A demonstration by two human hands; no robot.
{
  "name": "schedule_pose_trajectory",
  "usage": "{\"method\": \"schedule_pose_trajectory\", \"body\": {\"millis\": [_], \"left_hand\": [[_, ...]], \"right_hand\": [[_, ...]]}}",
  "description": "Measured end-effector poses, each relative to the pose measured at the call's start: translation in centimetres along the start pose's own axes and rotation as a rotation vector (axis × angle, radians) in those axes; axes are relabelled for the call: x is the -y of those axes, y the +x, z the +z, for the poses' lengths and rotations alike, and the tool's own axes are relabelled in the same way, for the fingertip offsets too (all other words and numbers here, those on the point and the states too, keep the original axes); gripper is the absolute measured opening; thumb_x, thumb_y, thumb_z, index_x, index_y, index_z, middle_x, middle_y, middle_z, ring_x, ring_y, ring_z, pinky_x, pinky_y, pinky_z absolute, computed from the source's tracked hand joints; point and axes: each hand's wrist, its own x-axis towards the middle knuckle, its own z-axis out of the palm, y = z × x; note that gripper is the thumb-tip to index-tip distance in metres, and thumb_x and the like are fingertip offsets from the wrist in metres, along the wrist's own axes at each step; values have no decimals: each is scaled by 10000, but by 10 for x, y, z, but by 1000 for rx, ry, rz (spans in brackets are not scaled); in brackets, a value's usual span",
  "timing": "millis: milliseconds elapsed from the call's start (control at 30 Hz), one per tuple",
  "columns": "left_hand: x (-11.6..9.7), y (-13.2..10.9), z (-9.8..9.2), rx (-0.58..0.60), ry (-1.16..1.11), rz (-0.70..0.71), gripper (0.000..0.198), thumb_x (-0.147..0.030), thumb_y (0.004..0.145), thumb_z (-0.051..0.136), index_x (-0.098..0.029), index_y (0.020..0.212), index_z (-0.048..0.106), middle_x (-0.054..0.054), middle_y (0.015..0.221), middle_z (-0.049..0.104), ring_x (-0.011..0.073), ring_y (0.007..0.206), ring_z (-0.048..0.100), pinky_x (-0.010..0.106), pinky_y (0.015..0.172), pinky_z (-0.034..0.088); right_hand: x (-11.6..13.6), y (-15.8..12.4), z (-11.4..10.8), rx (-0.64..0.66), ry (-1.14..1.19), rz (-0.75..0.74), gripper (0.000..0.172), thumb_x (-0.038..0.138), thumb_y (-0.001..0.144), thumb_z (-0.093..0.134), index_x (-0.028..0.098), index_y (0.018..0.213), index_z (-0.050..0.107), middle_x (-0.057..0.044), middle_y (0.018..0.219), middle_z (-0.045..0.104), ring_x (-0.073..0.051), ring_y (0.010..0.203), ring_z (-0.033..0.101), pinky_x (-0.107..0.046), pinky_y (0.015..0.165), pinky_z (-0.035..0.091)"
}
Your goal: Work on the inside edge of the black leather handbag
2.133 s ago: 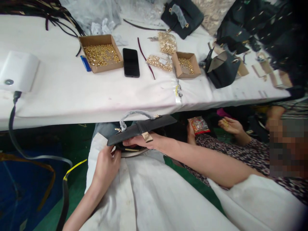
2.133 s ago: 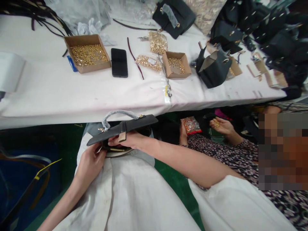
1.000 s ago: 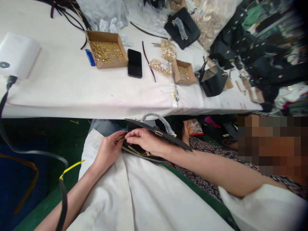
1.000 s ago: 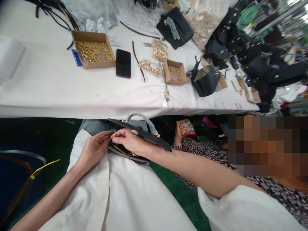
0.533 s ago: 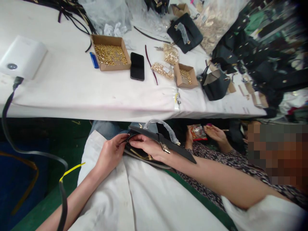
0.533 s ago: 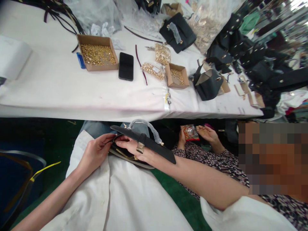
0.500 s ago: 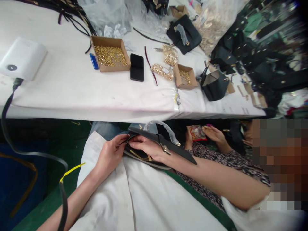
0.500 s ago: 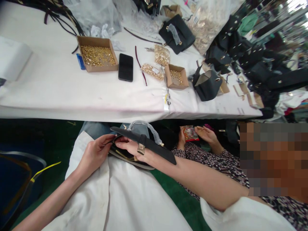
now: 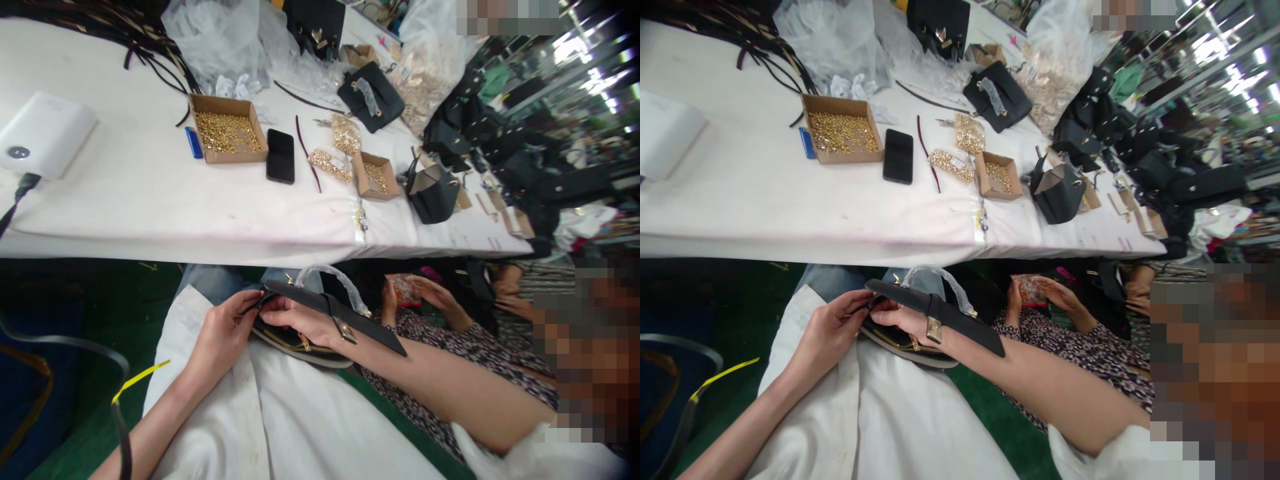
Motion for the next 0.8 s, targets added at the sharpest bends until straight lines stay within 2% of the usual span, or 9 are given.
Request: {"method": "schedule_pose_trajectory", "body": {"millis": [200,467,567,700,800], "left_hand": [[-1,1,1,14,-26,-22,327,-319,1064,678,-299,1382,749,41,1378,802,287,1301,757,418,1092,666],[0,2,0,21,-30,1,320,-304,1071,669,-314,1380,750,27,1365,805,256,1288,759,393,1106,647],[-6,1,-3,36,-39,-9,328,-345,1076,692,-303,1396,742,42,1402,787,263,1313,742,399,1123,634],[-18,-6,-7,123,-52,-42,423,-424,1110,662,-310,1517,669,57,1544,706,274,1421,668,425,1203,572],[-22,-12,-6,138,3,-56,462,-438,1136,606,-304,1577,618,70,1586,675,280,1432,650,441,1205,548]], "right_hand": [[-4,0,-1,-19,39,-14,256,336,778,914,185,934,779,-30,953,738,-177,860,585,-339,773,409],[-6,-2,2,-53,64,-34,320,272,801,881,200,1086,754,-39,1027,725,-188,916,620,-321,753,447],[-6,-3,-1,-13,9,-31,269,238,836,851,194,1088,767,-46,1059,741,-185,928,631,-315,770,472],[-8,-2,-5,37,-74,-55,226,206,899,789,188,1123,767,-48,1074,759,-189,958,653,-335,840,501],[-10,-2,-5,59,-167,-119,147,173,914,766,205,1058,766,-27,1023,753,-189,960,655,-355,925,516]]}}
